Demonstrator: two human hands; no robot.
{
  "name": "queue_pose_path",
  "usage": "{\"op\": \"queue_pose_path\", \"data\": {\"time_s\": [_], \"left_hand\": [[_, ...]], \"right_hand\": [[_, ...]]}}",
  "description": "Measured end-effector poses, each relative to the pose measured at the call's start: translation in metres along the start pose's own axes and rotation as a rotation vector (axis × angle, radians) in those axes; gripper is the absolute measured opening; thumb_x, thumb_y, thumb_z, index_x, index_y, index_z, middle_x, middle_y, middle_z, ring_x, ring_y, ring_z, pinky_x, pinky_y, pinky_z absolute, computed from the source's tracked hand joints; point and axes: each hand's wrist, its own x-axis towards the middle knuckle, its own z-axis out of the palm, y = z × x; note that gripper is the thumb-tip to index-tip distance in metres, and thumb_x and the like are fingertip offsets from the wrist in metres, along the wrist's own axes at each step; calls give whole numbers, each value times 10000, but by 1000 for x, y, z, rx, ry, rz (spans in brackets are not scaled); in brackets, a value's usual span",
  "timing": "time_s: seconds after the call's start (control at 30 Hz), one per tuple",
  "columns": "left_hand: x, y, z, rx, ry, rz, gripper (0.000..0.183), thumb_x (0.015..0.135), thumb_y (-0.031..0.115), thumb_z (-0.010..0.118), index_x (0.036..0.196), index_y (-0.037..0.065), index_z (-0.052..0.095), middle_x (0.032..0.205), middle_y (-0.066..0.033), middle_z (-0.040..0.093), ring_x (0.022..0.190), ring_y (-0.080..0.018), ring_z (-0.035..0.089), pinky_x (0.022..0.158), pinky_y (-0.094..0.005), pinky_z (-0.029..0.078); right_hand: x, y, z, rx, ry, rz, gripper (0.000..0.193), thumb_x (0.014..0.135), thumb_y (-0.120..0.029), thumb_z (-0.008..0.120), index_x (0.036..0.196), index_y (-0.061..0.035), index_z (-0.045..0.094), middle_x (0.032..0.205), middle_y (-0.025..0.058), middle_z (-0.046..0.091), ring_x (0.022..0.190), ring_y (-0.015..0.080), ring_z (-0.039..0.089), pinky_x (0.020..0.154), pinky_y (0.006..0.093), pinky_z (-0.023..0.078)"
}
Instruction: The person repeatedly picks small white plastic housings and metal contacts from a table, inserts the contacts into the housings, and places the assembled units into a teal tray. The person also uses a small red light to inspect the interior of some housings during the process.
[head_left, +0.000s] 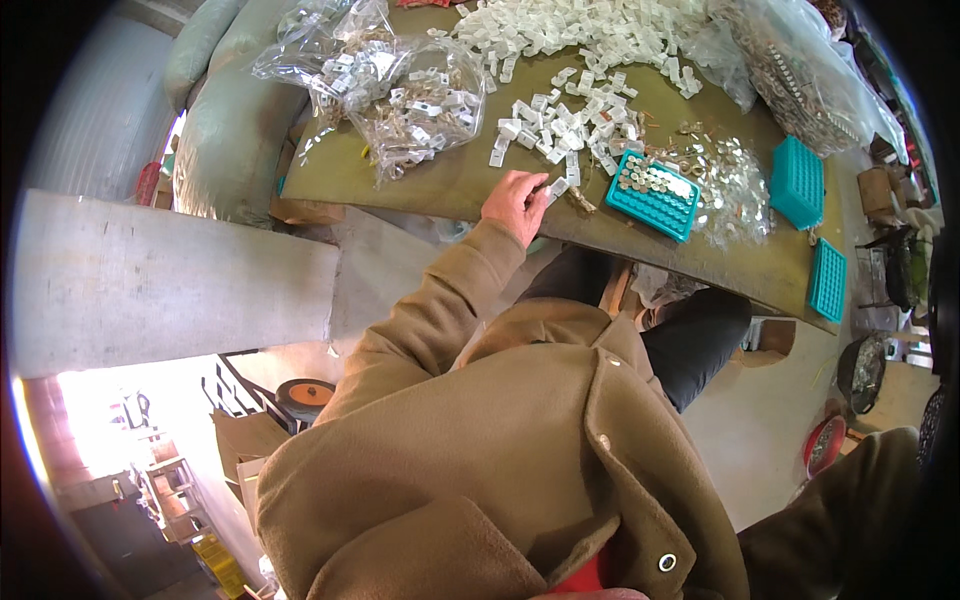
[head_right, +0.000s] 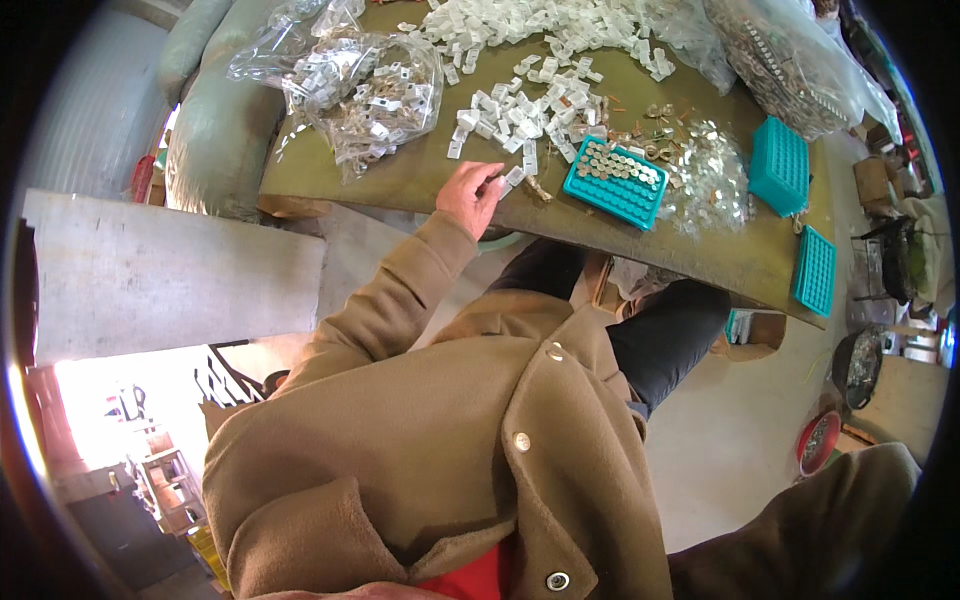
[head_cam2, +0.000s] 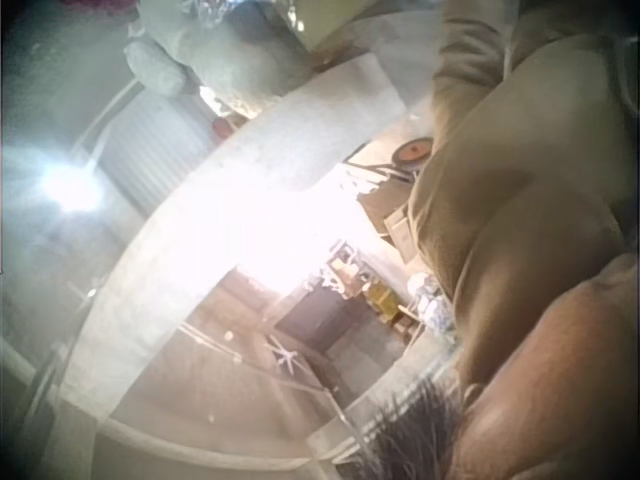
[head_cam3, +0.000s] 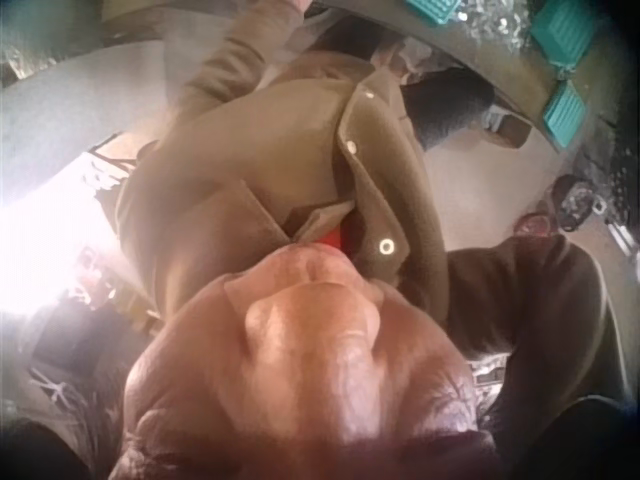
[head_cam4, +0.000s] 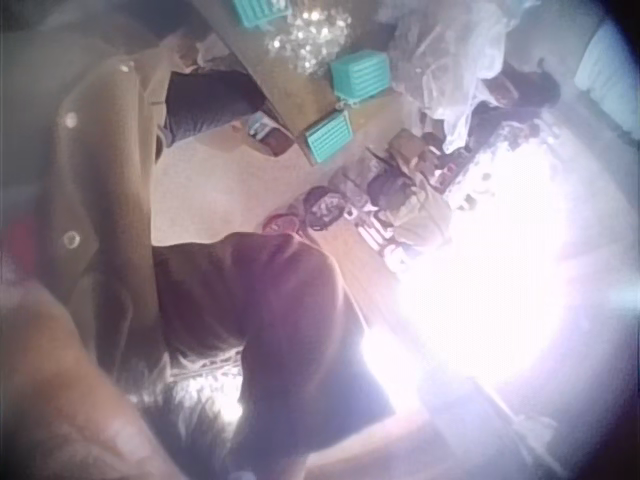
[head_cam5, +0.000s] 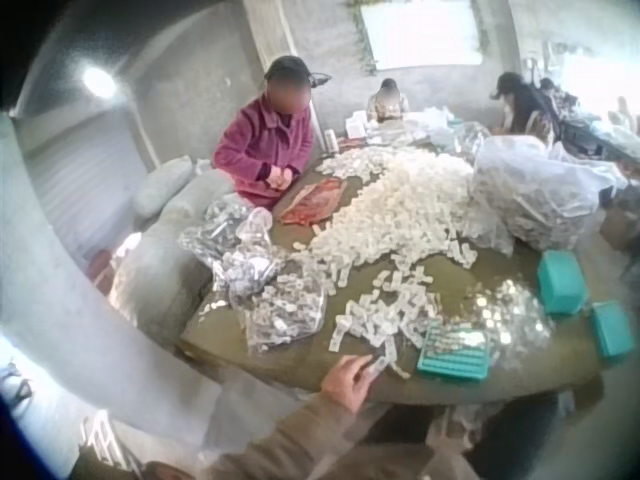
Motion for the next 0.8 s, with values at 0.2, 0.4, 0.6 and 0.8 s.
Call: {"op": "queue_pose_path", "data": {"time_s": [0.2,0.4,0.6,0.8], "left_hand": [[-1,-3,0,22,42,80,208,894,131,663,1084,47,681,977,-99,637,748,-193,623,680,-296,522],[1,-6,3,-19,18,4,185,888,116,661,1058,47,683,955,-101,637,738,-198,623,677,-301,523],[-1,-9,4,-8,38,23,185,885,106,650,1058,49,681,956,-109,636,758,-218,633,682,-308,521],[4,-3,2,9,79,121,179,883,102,648,1052,57,686,951,-102,634,756,-220,626,675,-308,518]], "right_hand": [[-2,-3,0,-8,15,5,333,981,-156,510,1212,77,570,1052,183,638,849,179,598,715,277,505],[-5,-5,-1,-16,29,11,331,983,-157,512,1212,74,574,1049,178,642,845,172,599,717,275,504],[-7,-10,-6,-32,49,-13,330,984,-158,514,1213,71,579,1047,173,645,841,165,599,720,272,504],[-8,-30,-34,-84,102,-92,328,985,-159,516,1213,67,583,1045,168,649,836,159,599,722,270,504]]}}
